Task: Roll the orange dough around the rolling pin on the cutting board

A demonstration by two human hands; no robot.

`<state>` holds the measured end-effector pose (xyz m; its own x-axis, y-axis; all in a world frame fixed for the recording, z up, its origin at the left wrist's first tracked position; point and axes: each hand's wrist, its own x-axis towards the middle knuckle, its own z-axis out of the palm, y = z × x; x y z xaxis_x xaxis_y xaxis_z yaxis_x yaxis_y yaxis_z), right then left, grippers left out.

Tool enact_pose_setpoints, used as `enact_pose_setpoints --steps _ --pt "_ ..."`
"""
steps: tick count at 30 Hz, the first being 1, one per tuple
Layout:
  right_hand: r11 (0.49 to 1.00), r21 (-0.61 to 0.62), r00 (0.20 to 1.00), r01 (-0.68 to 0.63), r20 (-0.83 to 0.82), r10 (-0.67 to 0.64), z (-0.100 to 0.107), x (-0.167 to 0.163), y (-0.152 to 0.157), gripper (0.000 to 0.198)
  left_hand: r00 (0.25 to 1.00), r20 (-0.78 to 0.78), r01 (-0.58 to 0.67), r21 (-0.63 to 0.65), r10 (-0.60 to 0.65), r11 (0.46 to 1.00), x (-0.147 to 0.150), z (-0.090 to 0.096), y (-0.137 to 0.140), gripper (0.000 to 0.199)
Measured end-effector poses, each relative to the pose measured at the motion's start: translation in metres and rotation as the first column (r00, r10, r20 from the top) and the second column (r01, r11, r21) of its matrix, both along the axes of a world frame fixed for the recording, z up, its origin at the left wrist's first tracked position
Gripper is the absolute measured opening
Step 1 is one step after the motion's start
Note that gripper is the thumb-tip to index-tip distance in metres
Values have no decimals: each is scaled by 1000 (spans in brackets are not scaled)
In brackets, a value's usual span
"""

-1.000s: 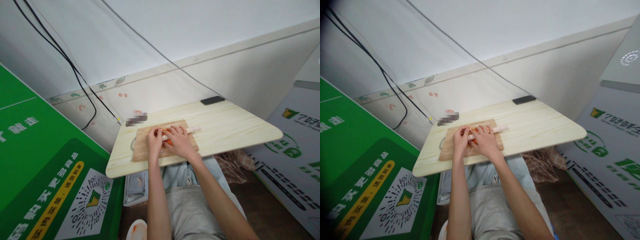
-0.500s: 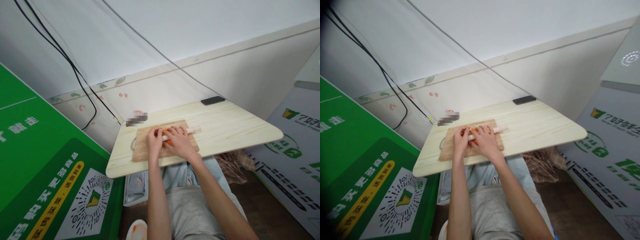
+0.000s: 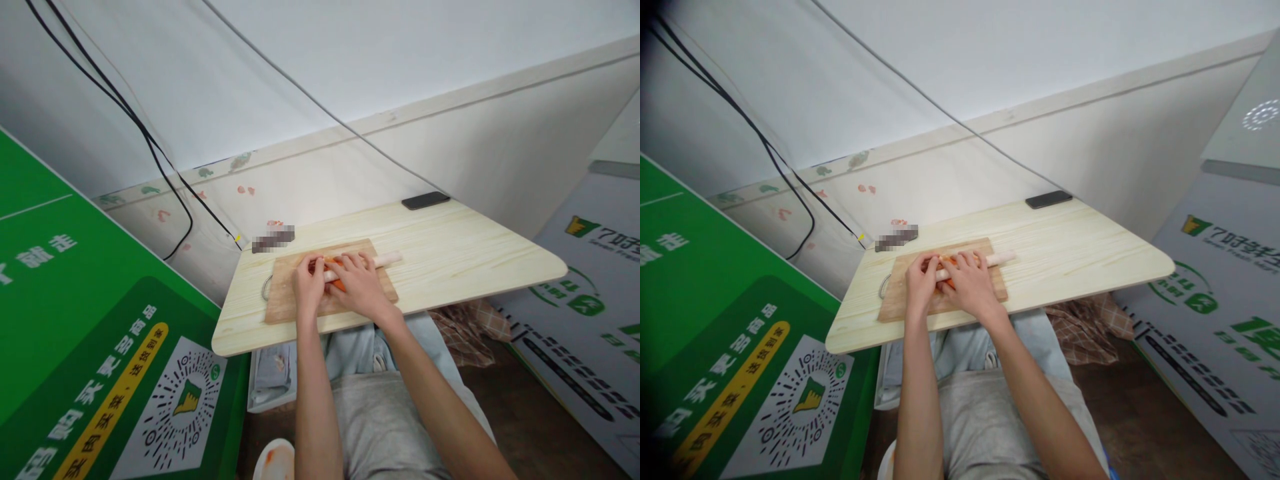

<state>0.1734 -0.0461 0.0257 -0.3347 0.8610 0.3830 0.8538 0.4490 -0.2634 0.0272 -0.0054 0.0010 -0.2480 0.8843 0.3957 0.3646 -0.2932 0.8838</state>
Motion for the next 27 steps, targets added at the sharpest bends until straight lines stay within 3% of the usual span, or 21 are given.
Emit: enact_pose_setpoints --steps 27 --pt "999 15 1000 30 -11 -30 1 -3 1 47 1000 -5 -1 -4 1 1000 0 0 0 17"
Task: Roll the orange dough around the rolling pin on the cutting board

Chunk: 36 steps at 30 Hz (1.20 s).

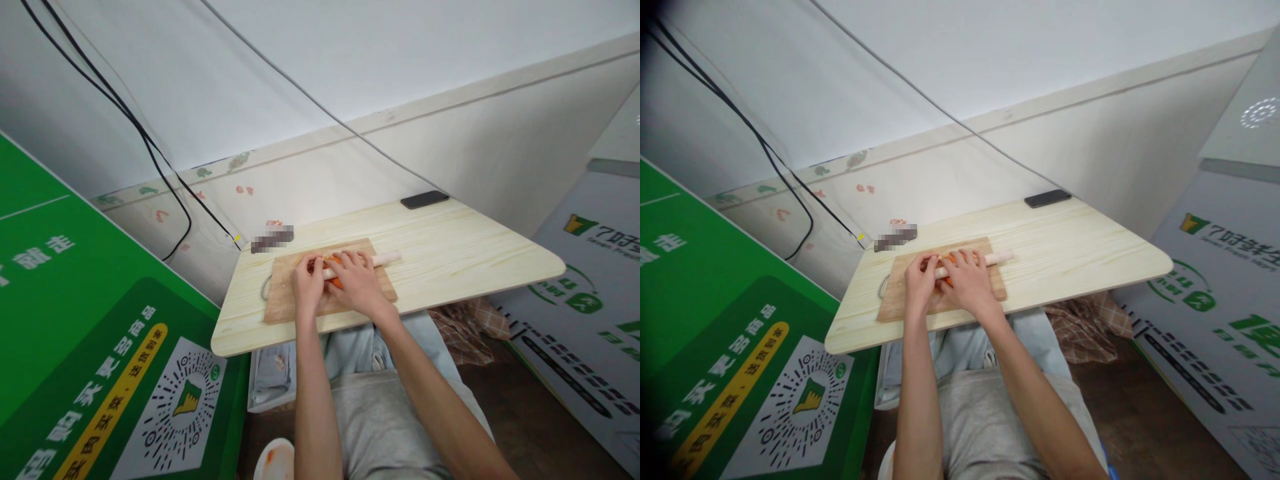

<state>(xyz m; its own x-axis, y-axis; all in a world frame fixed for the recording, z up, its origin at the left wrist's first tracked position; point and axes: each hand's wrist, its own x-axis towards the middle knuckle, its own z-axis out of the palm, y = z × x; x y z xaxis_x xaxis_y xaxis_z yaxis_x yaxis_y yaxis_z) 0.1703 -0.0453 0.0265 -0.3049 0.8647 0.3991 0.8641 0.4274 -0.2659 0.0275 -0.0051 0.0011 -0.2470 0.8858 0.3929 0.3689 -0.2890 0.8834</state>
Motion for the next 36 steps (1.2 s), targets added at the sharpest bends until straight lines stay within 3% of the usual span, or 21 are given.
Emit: enact_pose_setpoints --steps 36 --pt "1000 19 1000 16 5 -16 -3 -2 -1 45 1000 10 -10 -7 10 1000 2 4 -1 15"
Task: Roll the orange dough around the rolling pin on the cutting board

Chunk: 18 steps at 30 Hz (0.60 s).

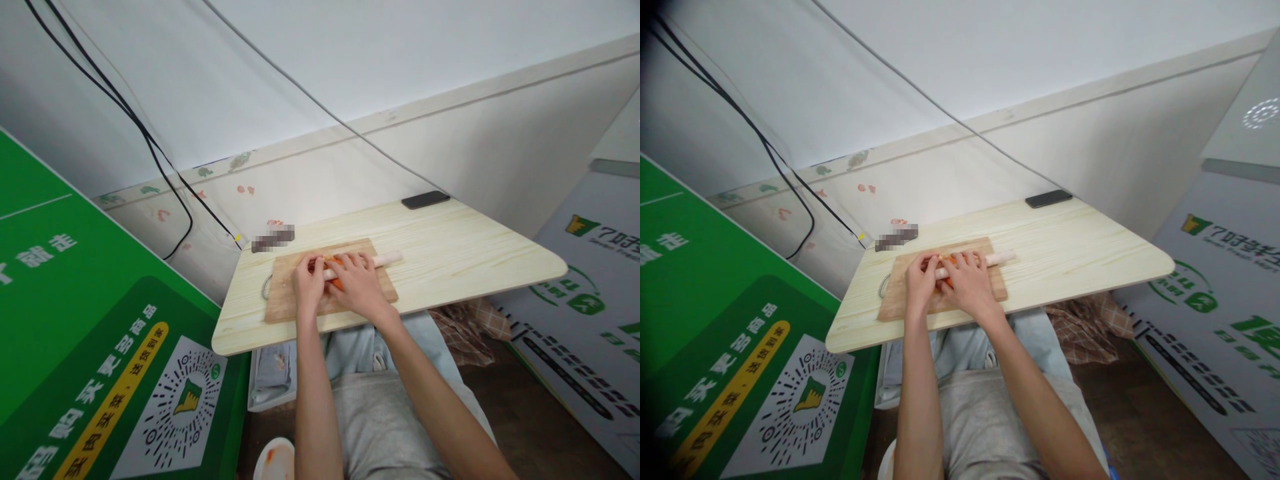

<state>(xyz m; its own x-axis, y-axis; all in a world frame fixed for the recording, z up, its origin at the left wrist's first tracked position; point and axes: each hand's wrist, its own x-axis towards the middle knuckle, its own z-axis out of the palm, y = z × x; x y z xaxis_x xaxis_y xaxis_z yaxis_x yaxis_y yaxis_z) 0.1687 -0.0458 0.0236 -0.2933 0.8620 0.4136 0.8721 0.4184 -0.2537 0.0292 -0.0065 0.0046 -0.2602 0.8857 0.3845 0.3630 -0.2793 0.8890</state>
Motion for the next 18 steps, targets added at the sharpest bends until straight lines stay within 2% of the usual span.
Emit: enact_pose_setpoints --steps 18 --pt "1000 -2 1000 -1 5 1 0 0 0 45 1000 7 19 11 -19 1000 -2 -5 2 16"
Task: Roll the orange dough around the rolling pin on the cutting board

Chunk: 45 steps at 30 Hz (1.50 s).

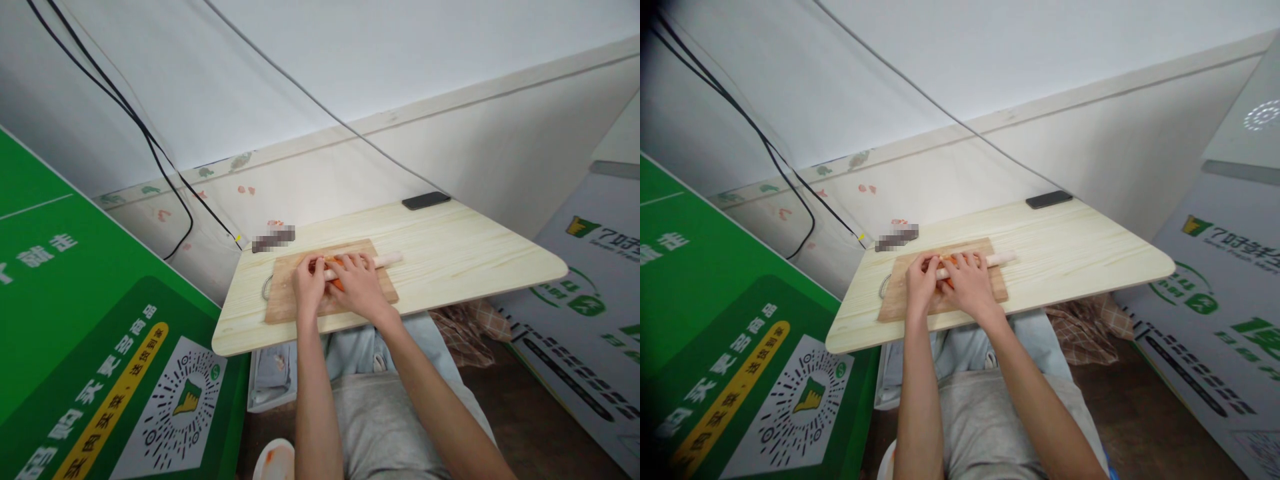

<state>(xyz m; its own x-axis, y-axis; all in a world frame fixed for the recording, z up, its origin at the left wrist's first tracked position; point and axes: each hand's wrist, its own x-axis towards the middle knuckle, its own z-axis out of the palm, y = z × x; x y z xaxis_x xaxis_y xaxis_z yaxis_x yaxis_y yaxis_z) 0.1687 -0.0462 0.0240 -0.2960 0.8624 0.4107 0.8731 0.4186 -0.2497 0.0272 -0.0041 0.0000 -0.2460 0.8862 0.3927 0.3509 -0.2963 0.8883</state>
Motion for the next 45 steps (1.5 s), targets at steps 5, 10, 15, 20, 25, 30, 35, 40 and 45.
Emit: enact_pose_setpoints --steps 5,10,15,20,25,30,35,40,45 --pt "1000 -1 1000 -1 0 1 0 0 0 46 1000 -6 -2 -3 2 1000 0 0 -1 17" --pt "1000 -6 1000 -1 -3 1 1 0 0 45 1000 -6 -10 -9 10 1000 0 0 0 16" --pt "1000 -4 1000 -2 -7 2 0 0 0 45 1000 0 0 2 0 1000 0 0 0 16" --pt "1000 11 1000 -6 -1 6 -1 0 0 45 1000 -10 -5 4 5 1000 0 1 -1 16" --pt "1000 14 1000 -4 1 4 -1 0 0 44 1000 -20 -13 1 13 1000 0 3 -1 16" --pt "1000 13 1000 -1 -4 1 -2 0 1 45 1000 3 -9 -12 9 1000 1 4 -1 15" --pt "1000 12 1000 -6 -3 6 -1 0 0 45 1000 6 -11 -17 11 1000 2 4 -2 15" --pt "1000 9 1000 -5 -2 5 0 0 0 45 1000 -7 -15 -13 15 1000 2 4 -2 15" --pt "1000 17 1000 -4 0 4 -2 1 1 45 1000 -7 -12 -8 12 1000 2 4 -2 16"
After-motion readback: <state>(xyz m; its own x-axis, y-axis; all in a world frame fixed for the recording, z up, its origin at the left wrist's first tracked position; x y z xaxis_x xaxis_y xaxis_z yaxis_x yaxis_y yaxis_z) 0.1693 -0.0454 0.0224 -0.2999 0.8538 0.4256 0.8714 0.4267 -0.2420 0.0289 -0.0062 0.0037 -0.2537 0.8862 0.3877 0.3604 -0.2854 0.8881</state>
